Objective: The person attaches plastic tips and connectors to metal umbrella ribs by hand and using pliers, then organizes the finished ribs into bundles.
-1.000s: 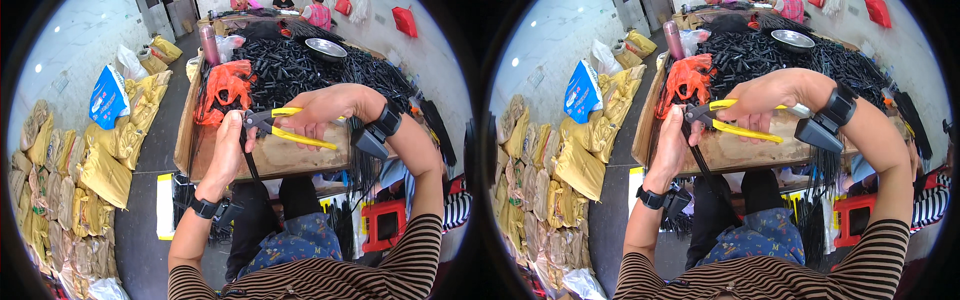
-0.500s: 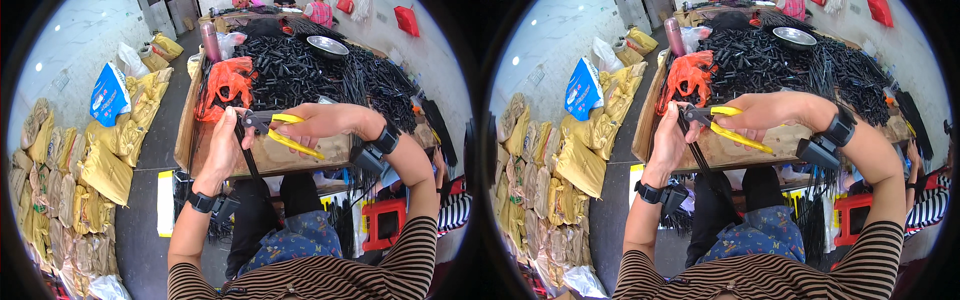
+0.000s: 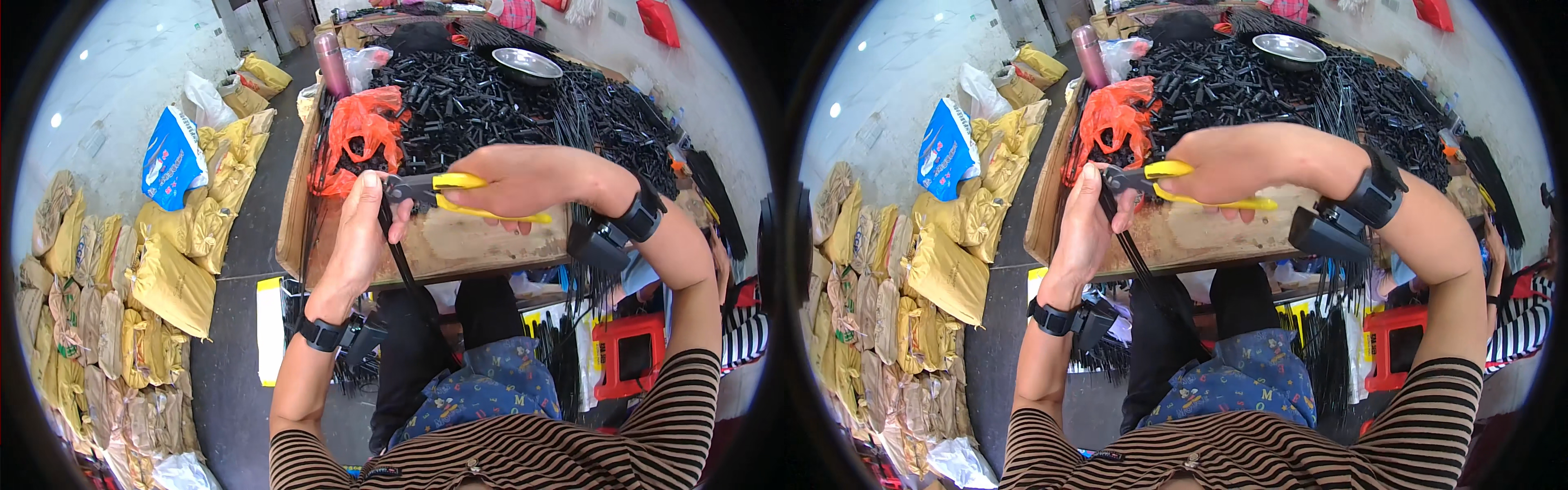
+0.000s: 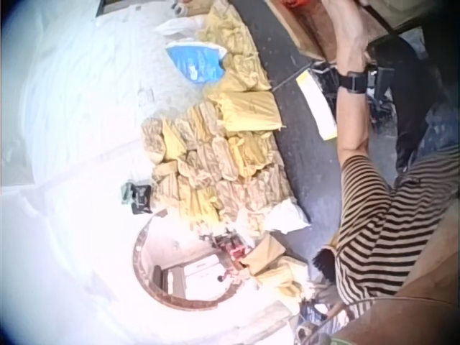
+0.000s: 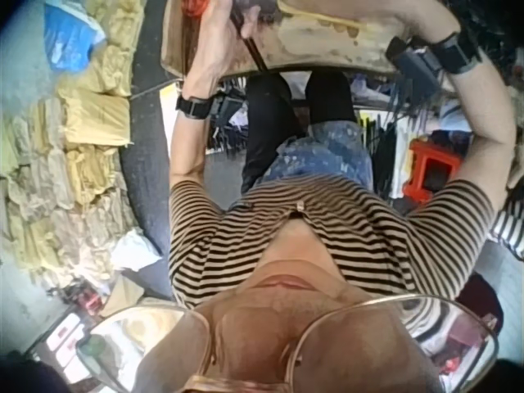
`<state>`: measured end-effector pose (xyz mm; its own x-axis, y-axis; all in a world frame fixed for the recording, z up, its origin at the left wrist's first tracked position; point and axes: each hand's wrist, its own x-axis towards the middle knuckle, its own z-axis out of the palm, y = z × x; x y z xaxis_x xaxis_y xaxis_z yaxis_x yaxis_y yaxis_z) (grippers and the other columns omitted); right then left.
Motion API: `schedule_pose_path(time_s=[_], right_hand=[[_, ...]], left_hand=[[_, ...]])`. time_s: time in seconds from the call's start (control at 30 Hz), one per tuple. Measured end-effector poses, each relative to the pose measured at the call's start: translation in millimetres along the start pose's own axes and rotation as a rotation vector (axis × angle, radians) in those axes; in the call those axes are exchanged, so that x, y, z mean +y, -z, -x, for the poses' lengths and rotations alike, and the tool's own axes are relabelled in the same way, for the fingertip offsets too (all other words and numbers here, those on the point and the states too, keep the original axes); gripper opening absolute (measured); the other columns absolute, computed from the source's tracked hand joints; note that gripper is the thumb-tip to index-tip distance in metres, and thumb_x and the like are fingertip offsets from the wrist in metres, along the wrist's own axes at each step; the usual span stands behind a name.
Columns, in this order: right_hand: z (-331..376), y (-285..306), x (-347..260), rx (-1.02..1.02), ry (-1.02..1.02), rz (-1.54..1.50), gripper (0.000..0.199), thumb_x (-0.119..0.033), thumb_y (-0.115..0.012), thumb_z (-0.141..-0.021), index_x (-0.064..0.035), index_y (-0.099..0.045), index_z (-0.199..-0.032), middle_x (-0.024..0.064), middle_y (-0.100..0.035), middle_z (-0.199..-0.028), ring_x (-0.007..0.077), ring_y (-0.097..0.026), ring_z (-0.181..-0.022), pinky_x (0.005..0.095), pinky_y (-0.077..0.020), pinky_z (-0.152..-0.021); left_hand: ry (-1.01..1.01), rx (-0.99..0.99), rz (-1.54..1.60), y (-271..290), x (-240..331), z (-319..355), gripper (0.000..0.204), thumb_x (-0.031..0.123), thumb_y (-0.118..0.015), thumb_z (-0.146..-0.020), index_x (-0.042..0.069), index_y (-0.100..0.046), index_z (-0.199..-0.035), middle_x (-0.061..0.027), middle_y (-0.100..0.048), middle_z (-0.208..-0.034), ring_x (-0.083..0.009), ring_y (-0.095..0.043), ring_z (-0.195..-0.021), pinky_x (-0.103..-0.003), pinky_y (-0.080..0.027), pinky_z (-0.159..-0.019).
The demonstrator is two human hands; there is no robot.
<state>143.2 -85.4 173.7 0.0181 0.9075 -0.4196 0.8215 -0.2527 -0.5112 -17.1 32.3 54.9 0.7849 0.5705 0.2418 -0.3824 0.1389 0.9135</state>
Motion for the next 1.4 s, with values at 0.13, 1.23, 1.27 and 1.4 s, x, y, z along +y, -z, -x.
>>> schedule_pose_path(time_s=[0.13,1.23,1.27,1.4], right_hand=[[7,-27,1,0.533,0.434,0.859,0.02,-0.016,-0.053,-0.086,0.0029,-0.06,-0.085,0.0187,-0.061,-0.069,0.0278,-0.065,-0.061,0.0361,-0.0518,-0.055],[-45,-112,196,0.436,-0.353,1.03,0.027,-0.026,-0.041,-0.097,-0.0155,-0.056,-0.117,0.0182,-0.054,-0.114,0.0362,-0.054,-0.102,0.0412,-0.0475,-0.083],[-43,-110,196,0.423,-0.346,1.045,0.027,-0.026,-0.041,-0.097,-0.0155,-0.056,-0.117,0.0182,-0.054,-0.114,0.0362,-0.054,-0.102,0.0412,-0.0475,-0.083],[-75,-122,131,0.816,-0.066,0.754,0.021,-0.017,-0.05,-0.094,-0.0057,-0.059,-0.109,0.0177,-0.058,-0.104,0.0326,-0.057,-0.094,0.0379,-0.0465,-0.078]], left_hand=[[-0.119,0.058,-0.256,1,-5,-2,0.043,0.04,-0.028,-0.103,0.002,-0.048,-0.104,-0.0048,-0.054,-0.076,-0.0089,-0.045,-0.059,-0.024,-0.04,-0.059],[0.417,1.387,-0.412,291,-243,310,0.027,0.021,-0.06,-0.09,-0.002,-0.048,-0.095,-0.0081,-0.053,-0.063,-0.013,-0.046,-0.041,-0.031,-0.038,-0.037],[0.482,1.389,-0.36,294,-264,311,0.027,0.02,-0.06,-0.09,-0.003,-0.048,-0.097,-0.0095,-0.054,-0.065,-0.0136,-0.046,-0.04,-0.032,-0.038,-0.036],[0.816,1.422,-0.568,349,-355,357,0.044,0.029,-0.065,-0.083,-0.008,-0.051,-0.101,-0.0252,-0.061,-0.099,-0.0403,-0.059,-0.093,-0.044,-0.045,-0.086]])
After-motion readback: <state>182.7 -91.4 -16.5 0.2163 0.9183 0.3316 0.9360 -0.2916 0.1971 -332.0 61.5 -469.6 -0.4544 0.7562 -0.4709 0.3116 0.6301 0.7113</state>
